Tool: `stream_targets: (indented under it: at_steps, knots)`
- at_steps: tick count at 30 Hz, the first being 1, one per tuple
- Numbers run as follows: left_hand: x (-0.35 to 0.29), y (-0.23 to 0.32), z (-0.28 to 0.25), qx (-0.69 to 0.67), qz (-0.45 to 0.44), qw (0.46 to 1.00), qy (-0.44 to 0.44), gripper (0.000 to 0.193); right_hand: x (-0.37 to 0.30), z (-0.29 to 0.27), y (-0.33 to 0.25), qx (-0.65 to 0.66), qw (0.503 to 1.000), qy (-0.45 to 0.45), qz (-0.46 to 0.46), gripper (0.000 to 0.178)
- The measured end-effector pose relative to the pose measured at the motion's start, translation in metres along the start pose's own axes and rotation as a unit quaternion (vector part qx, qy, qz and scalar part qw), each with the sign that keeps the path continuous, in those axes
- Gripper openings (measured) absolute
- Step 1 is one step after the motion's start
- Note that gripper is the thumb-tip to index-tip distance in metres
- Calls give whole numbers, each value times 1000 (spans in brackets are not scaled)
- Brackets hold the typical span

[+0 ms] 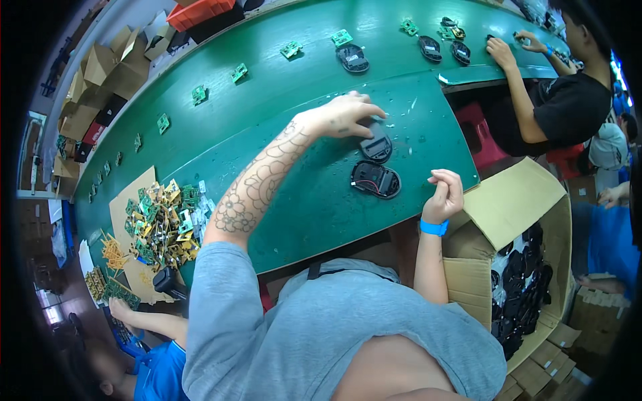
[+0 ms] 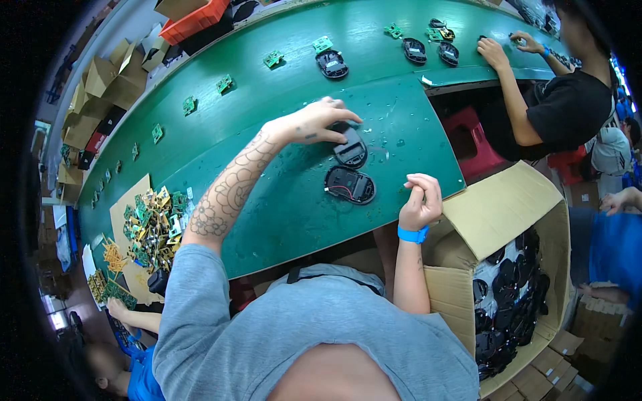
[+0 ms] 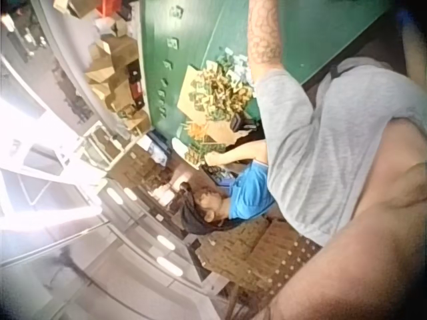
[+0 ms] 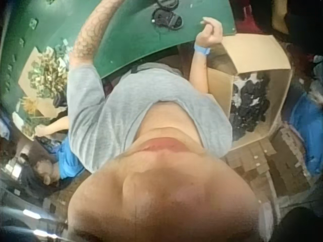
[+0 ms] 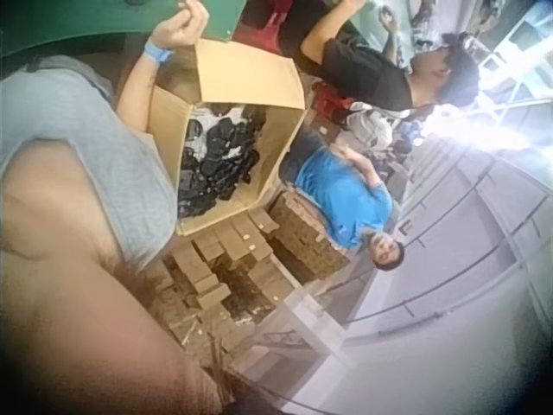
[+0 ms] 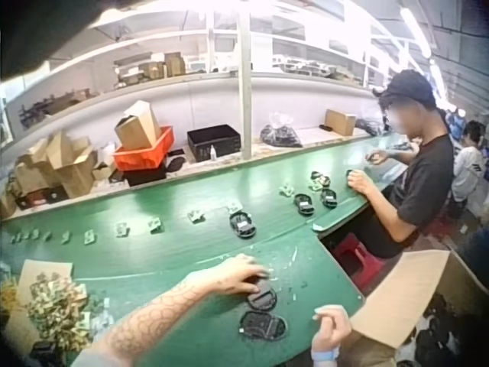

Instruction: Assembling plastic housings for electronic devices and organizing components on a production line.

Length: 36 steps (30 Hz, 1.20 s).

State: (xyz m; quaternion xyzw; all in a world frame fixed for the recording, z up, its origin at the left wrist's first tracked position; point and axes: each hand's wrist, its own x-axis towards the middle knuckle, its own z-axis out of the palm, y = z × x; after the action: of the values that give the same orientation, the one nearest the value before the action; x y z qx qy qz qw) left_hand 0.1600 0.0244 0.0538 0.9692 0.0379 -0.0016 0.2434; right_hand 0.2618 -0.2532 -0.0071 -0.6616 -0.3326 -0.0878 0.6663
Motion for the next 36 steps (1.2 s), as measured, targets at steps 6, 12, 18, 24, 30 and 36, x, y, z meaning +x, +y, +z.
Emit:
stream_targets:
  at_steps: [6, 12, 18, 24, 30, 36]
  knots:
    - [-79, -11, -37, -131, -159, 970, 127, 29, -2, -2, 7, 9, 1000, 1, 28, 24]
    - [-172, 47, 31, 283, -275, 875, 279, 21, 1, -6, 9, -12, 999, -13, 30, 25]
    - [-208, 85, 53, 99, -262, 898, 338, 26, -6, -9, 17, -66, 986, -149, 22, 25]
    - [-303, 34, 20, 231, -517, 727, 388, 21, -21, 26, -35, -190, 912, -353, -93, 38]
    - [-320, 12, 32, 265, -517, 736, 347, 19, -26, 64, -44, -272, 864, -407, -118, 51]
    - [-318, 6, 35, 288, -519, 716, 368, 13, -33, 85, -48, -233, 887, -387, -97, 53]
